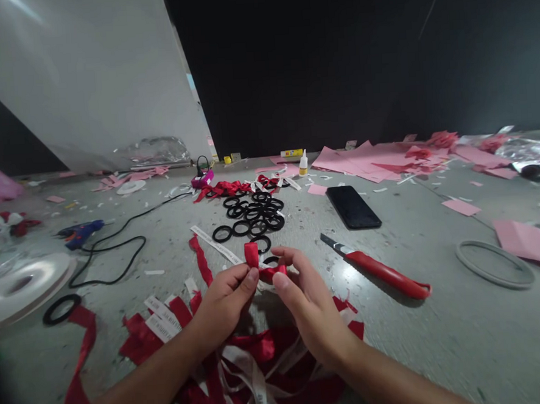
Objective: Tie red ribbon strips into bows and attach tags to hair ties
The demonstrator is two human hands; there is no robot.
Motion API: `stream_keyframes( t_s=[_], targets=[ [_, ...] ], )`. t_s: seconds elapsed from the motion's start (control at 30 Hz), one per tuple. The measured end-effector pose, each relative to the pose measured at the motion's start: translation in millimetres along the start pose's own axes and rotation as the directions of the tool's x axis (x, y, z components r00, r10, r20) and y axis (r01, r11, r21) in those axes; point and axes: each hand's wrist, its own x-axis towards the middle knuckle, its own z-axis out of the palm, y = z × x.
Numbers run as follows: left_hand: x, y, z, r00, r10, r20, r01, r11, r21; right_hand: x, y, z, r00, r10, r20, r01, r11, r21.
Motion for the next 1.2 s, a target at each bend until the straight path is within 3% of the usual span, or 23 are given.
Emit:
stream_keyframes(
  t_s=[0.13, 0.23, 0.4, 0.5, 0.63, 0.8, 0.93, 1.03, 1.2],
  targets=[
    [-7, 2, -0.1, 0.99, 0.106, 0.09, -0.121, 0.975, 0.186, 0, -3, 2, 0.993, -0.044, 0.109, 0.067, 0.974, -0.217],
    [-10, 5, -0.5, 0.977, 0.155, 0.148, -0.193, 0.936, 0.294, 1, -3, 4, 0.993, -0.082, 0.087, 0.103, 0.956, -0.276],
    [-10, 12, -0.2, 0.97, 0.153, 0.192, -0.212, 0.914, 0.345, 3, 1, 2, 0.999, -0.039, 0.01, 0.04, 0.991, -0.13],
    [-10, 16, 1.2, 0.976, 0.136, 0.17, -0.183, 0.934, 0.307, 4, 5, 1, 0.998, 0.066, -0.01, -0.066, 0.997, 0.04],
    [-11, 17, 1.8, 0.982, 0.144, 0.122, -0.166, 0.966, 0.2, 5, 7, 4, 0.983, 0.17, 0.066, -0.182, 0.942, 0.283],
    [-15, 17, -1.0, 0.982, 0.183, 0.035, -0.186, 0.969, 0.165, 7, 0, 5, 0.984, 0.089, 0.153, -0.124, 0.962, 0.242],
    [-10, 24, -4.2, 0.976, 0.207, -0.068, -0.198, 0.972, 0.127, 10, -19, 4, 0.984, 0.046, 0.175, -0.09, 0.964, 0.249],
    [3, 41, -6.4, 0.976, 0.193, -0.099, -0.199, 0.978, -0.056, 22, -44, 7, 0.988, -0.022, 0.152, -0.012, 0.976, 0.218],
    [43, 95, -12.1, 0.964, 0.227, -0.139, -0.259, 0.918, -0.301, 63, -97, 11, 0.967, -0.242, -0.077, 0.254, 0.94, 0.23]
  ],
)
